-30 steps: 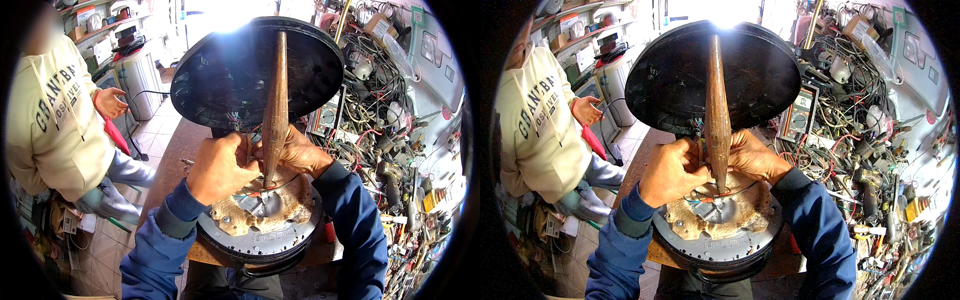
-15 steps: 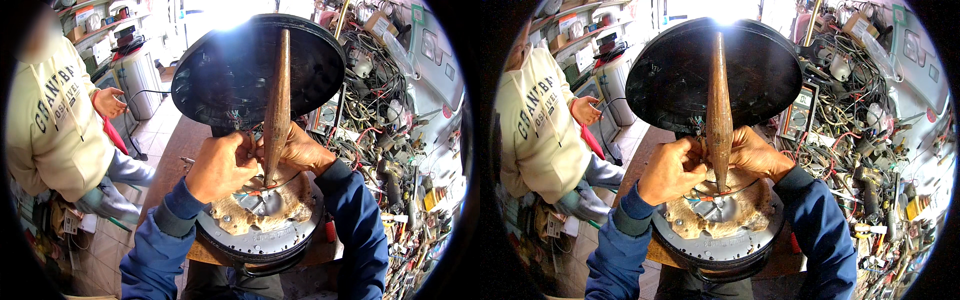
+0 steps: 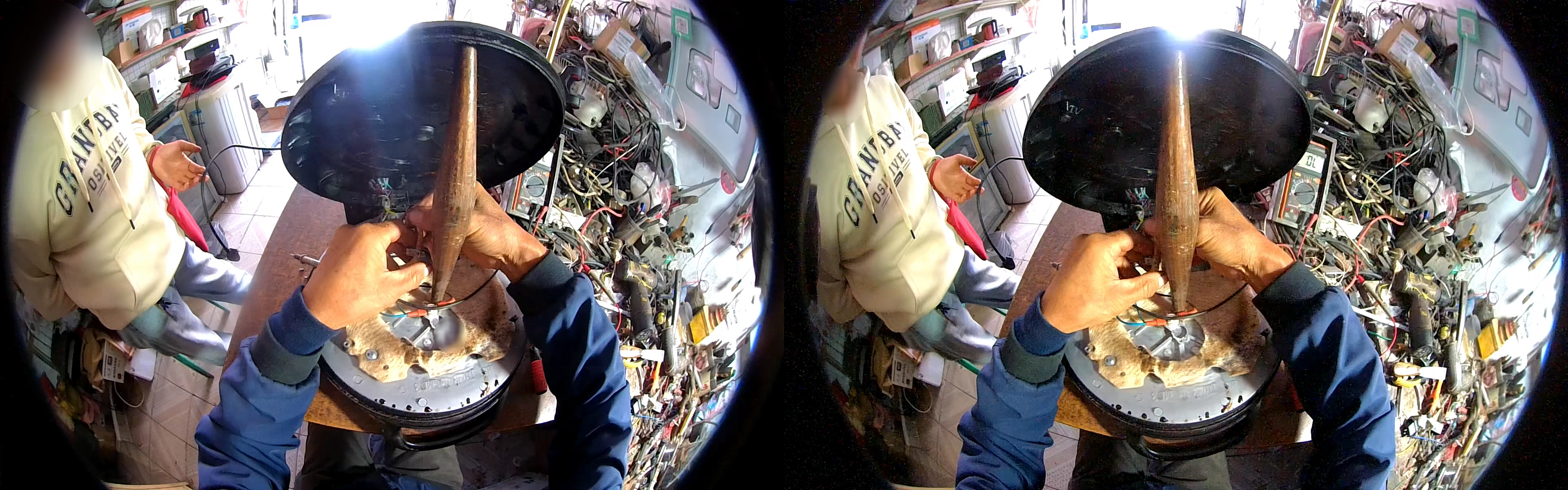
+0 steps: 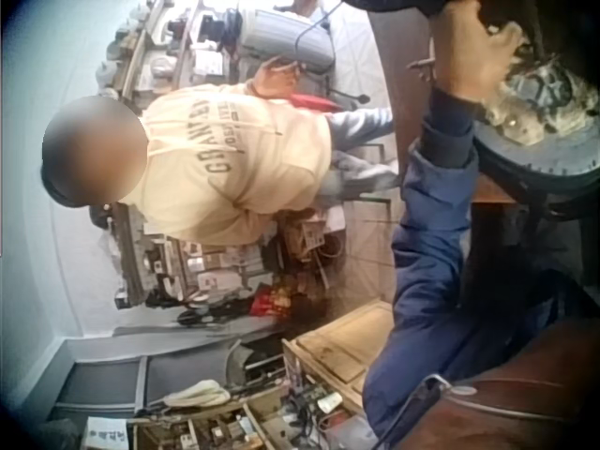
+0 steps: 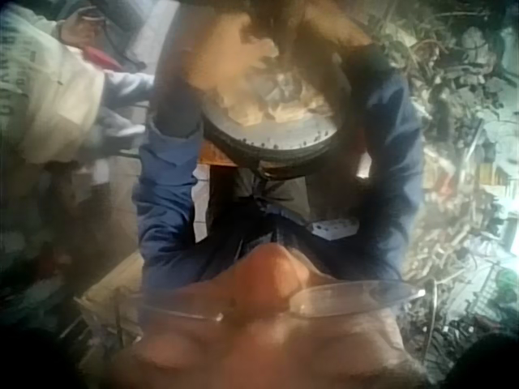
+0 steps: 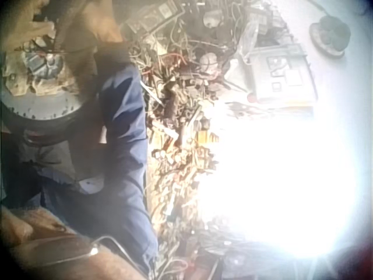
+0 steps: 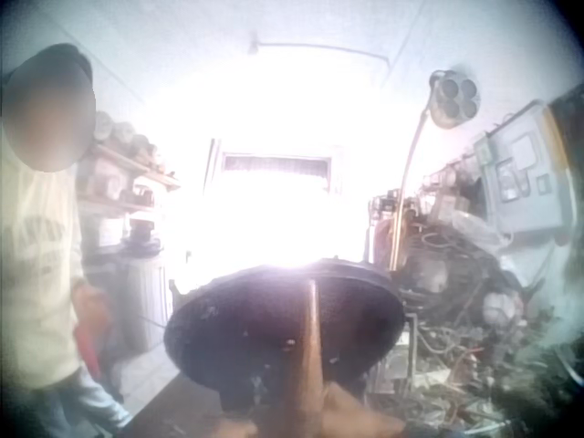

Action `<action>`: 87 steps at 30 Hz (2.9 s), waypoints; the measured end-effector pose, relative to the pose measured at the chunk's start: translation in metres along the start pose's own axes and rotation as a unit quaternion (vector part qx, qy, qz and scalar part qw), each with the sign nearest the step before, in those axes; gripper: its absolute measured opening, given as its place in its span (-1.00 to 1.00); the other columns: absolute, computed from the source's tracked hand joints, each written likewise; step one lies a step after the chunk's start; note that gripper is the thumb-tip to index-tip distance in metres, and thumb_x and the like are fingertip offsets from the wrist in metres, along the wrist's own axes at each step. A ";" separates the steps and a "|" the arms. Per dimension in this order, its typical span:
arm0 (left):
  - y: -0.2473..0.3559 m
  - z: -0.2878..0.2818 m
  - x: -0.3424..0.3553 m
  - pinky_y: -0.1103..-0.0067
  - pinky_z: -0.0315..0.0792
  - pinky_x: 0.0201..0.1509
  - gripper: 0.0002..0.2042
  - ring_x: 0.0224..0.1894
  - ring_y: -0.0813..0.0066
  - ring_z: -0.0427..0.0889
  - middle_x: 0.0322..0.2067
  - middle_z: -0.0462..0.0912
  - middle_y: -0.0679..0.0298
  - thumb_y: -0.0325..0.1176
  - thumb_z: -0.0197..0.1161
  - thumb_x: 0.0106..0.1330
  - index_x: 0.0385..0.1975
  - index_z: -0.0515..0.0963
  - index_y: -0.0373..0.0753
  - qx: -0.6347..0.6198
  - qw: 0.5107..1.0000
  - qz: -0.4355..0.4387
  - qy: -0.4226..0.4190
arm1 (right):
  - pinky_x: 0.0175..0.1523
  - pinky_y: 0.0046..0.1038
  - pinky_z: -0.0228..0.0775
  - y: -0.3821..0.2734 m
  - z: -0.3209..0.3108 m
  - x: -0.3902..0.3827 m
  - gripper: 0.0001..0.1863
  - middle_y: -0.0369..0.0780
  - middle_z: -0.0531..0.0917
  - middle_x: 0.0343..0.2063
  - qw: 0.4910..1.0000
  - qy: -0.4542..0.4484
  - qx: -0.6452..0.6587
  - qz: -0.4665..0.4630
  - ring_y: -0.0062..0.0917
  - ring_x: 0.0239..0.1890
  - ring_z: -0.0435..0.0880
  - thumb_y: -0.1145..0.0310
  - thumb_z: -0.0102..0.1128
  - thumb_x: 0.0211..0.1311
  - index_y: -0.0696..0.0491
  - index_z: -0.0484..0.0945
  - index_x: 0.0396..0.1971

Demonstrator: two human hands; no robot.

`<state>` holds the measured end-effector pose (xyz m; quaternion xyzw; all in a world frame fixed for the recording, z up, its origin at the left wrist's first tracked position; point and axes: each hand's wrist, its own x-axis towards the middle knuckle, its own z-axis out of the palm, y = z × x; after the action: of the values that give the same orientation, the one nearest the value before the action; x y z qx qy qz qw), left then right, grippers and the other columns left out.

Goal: The person repairs an electronic device by soldering wires to a central component on a circular base. They use a soldering iron to heat connections and pliers to manipulate the wires, working in a cluttered workshop environment.

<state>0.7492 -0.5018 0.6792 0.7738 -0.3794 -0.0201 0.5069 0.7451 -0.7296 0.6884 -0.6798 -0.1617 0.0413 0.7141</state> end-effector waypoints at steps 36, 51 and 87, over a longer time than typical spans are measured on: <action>-0.016 0.007 0.025 0.15 0.53 -0.25 -0.84 -0.38 -0.22 0.69 -0.45 0.66 -0.17 -0.40 0.35 0.35 -0.34 0.66 -0.40 0.057 0.997 0.035 -0.028 | -0.55 -0.46 0.36 0.015 -0.004 0.011 -0.78 -0.19 0.68 -0.49 0.991 0.130 -0.028 0.020 -0.56 -0.58 0.58 0.37 0.31 0.38 0.27 0.67 -0.26; -0.007 -0.004 0.012 0.39 0.60 -0.29 -0.82 -0.39 0.24 0.79 -0.40 0.76 0.02 -0.48 0.26 0.42 -0.08 0.69 -0.38 0.109 0.991 0.004 -0.081 | -0.43 -0.40 0.52 0.036 -0.012 0.010 -0.66 -0.15 0.71 -0.52 0.976 0.167 -0.134 -0.044 -0.51 -0.48 0.68 0.24 0.34 0.42 0.31 0.71 -0.27; -0.101 -0.096 -0.010 0.35 0.67 -0.05 -0.82 -0.19 0.10 0.84 -0.25 0.83 -0.03 -0.38 0.38 0.30 -0.20 0.79 -0.29 0.346 0.932 -0.105 0.006 | -0.57 -0.48 0.35 -0.012 -0.020 -0.005 -0.76 -0.18 0.68 -0.30 0.993 0.027 -0.043 0.103 -0.52 -0.51 0.64 0.40 0.32 0.45 0.12 0.52 0.00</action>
<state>0.8388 -0.4020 0.6414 0.9367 -0.2767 0.0638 0.2050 0.7443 -0.7510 0.6993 -0.7241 -0.0732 0.0895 0.6800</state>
